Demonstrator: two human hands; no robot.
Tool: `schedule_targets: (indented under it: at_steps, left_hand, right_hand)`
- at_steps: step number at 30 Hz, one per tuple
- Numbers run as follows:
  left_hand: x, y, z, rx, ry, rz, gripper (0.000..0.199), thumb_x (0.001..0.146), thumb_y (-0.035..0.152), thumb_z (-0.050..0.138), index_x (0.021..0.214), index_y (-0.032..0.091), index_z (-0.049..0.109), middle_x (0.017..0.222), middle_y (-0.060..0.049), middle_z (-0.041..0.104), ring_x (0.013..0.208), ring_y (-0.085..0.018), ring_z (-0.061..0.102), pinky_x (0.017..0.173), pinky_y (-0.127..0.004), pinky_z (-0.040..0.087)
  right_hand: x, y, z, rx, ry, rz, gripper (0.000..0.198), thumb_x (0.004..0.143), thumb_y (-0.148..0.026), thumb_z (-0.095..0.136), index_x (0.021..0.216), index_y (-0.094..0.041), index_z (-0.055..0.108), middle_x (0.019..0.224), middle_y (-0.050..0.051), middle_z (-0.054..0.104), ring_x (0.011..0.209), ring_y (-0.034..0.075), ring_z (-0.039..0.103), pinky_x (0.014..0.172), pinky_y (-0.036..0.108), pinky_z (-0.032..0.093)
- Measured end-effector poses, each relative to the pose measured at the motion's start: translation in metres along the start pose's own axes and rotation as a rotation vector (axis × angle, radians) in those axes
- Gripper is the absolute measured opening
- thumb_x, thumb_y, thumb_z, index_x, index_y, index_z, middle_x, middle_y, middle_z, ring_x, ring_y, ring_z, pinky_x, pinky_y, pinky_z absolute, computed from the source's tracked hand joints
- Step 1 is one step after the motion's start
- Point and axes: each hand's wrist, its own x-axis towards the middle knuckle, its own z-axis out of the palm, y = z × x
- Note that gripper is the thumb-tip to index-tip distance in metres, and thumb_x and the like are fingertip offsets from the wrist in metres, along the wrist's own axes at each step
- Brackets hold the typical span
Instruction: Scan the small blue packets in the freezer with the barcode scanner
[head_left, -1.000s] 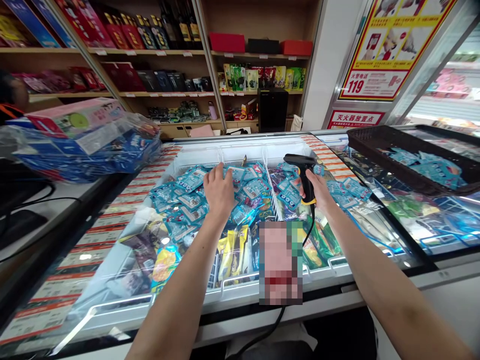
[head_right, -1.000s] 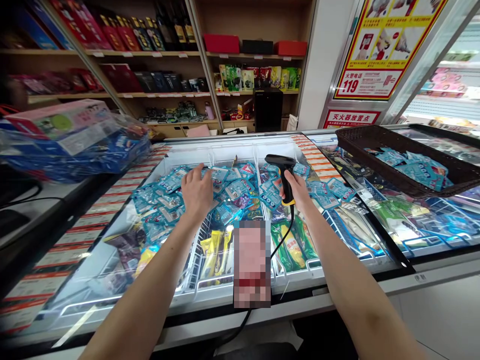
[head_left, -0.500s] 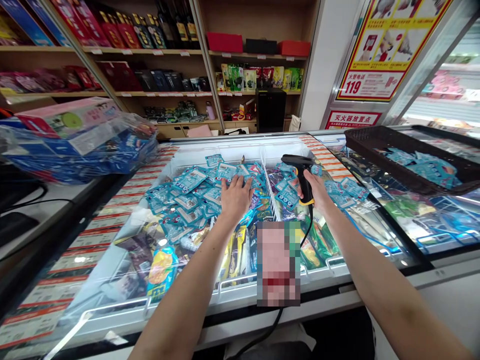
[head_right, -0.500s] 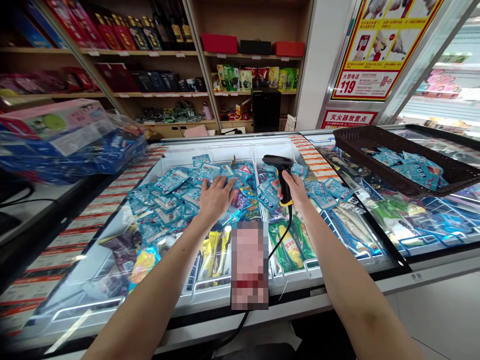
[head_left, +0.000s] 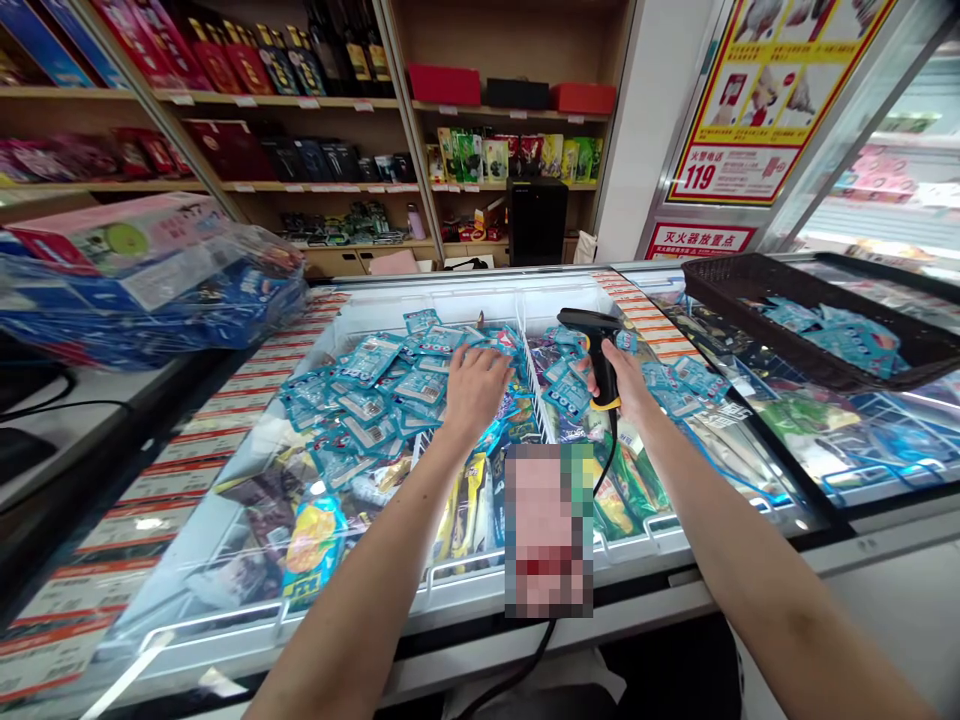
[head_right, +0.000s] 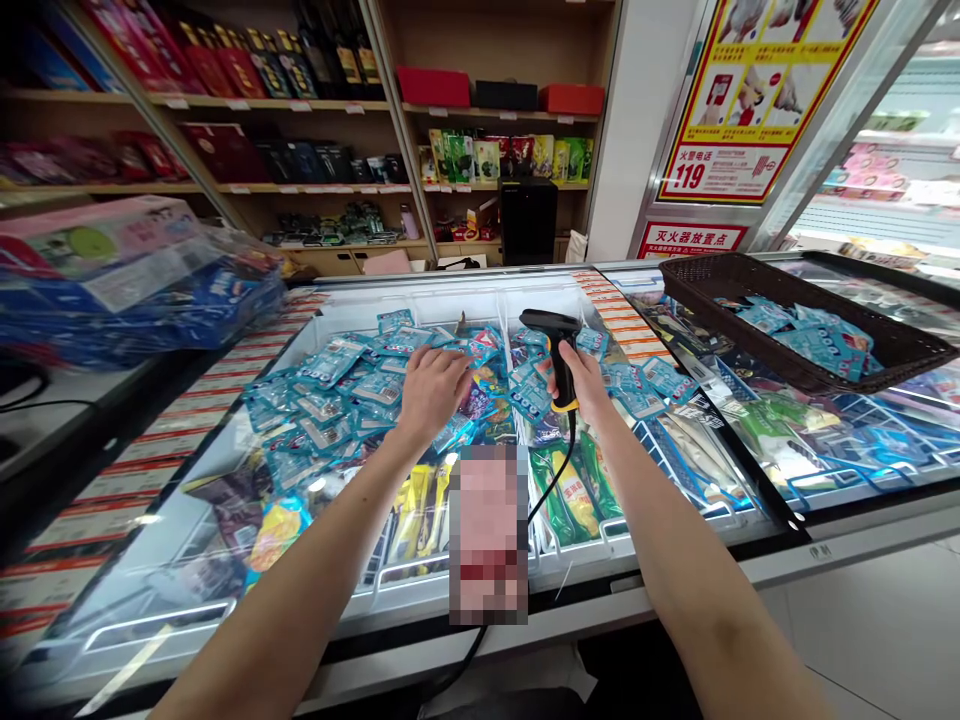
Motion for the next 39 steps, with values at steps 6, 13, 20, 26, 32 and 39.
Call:
schedule_targets:
  at_steps: [6, 13, 20, 26, 32, 39]
  left_hand:
    - [0.007, 0.024, 0.015, -0.193, -0.209, -0.088, 0.047, 0.085, 0.061, 0.052, 0.099, 0.021, 0.072, 0.104, -0.011, 0.067, 0.104, -0.030, 0.058, 0.091, -0.043, 0.042]
    - [0.019, 0.045, 0.033, -0.189, -0.296, -0.159, 0.054, 0.071, 0.072, 0.061, 0.093, 0.024, 0.071, 0.109, -0.011, 0.061, 0.112, -0.034, 0.052, 0.097, -0.049, 0.037]
    - [0.027, 0.035, 0.036, -0.281, -0.304, -0.300, 0.045, 0.070, 0.057, 0.071, 0.088, 0.019, 0.057, 0.090, -0.007, 0.062, 0.089, -0.025, 0.060, 0.077, -0.036, 0.045]
    - [0.004, 0.010, 0.024, -0.727, -0.039, -0.529, 0.032, 0.083, 0.036, 0.061, 0.104, 0.021, 0.043, 0.078, 0.002, 0.057, 0.060, -0.014, 0.063, 0.058, -0.026, 0.043]
    - [-0.006, 0.005, 0.021, -0.857, 0.055, -0.454, 0.019, 0.089, 0.036, 0.052, 0.100, 0.020, 0.052, 0.083, -0.003, 0.063, 0.073, -0.020, 0.070, 0.056, -0.026, 0.046]
    - [-0.002, 0.010, 0.014, -0.828, 0.078, -0.474, 0.016, 0.090, 0.035, 0.052, 0.094, 0.019, 0.054, 0.085, -0.004, 0.066, 0.070, -0.020, 0.069, 0.057, -0.028, 0.051]
  right_hand:
    - [0.001, 0.002, -0.001, -0.007, -0.007, -0.015, 0.050, 0.077, -0.070, 0.058, 0.075, -0.020, 0.059, 0.065, 0.004, 0.066, 0.040, 0.011, 0.050, 0.035, 0.026, 0.037]
    - [0.001, 0.003, -0.001, -0.021, 0.002, -0.010, 0.051, 0.078, -0.071, 0.056, 0.076, -0.020, 0.061, 0.058, 0.002, 0.063, 0.040, 0.012, 0.050, 0.036, 0.026, 0.037]
    - [0.002, 0.004, -0.001, 0.008, -0.001, -0.030, 0.051, 0.076, -0.071, 0.059, 0.082, -0.020, 0.062, 0.073, 0.004, 0.069, 0.042, 0.011, 0.052, 0.037, 0.026, 0.039]
    - [0.000, 0.001, 0.002, 0.021, -0.008, -0.042, 0.052, 0.074, -0.069, 0.062, 0.092, -0.020, 0.062, 0.079, 0.004, 0.070, 0.044, 0.011, 0.054, 0.036, 0.025, 0.041]
    - [-0.006, -0.007, 0.007, 0.020, -0.111, -0.043, 0.049, 0.076, -0.066, 0.063, 0.093, -0.020, 0.062, 0.081, 0.005, 0.071, 0.044, 0.010, 0.054, 0.037, 0.024, 0.041]
    - [-0.018, -0.012, 0.018, -0.066, -0.252, -0.007, 0.048, 0.080, -0.066, 0.059, 0.082, -0.018, 0.062, 0.063, 0.004, 0.066, 0.040, 0.010, 0.051, 0.035, 0.023, 0.039]
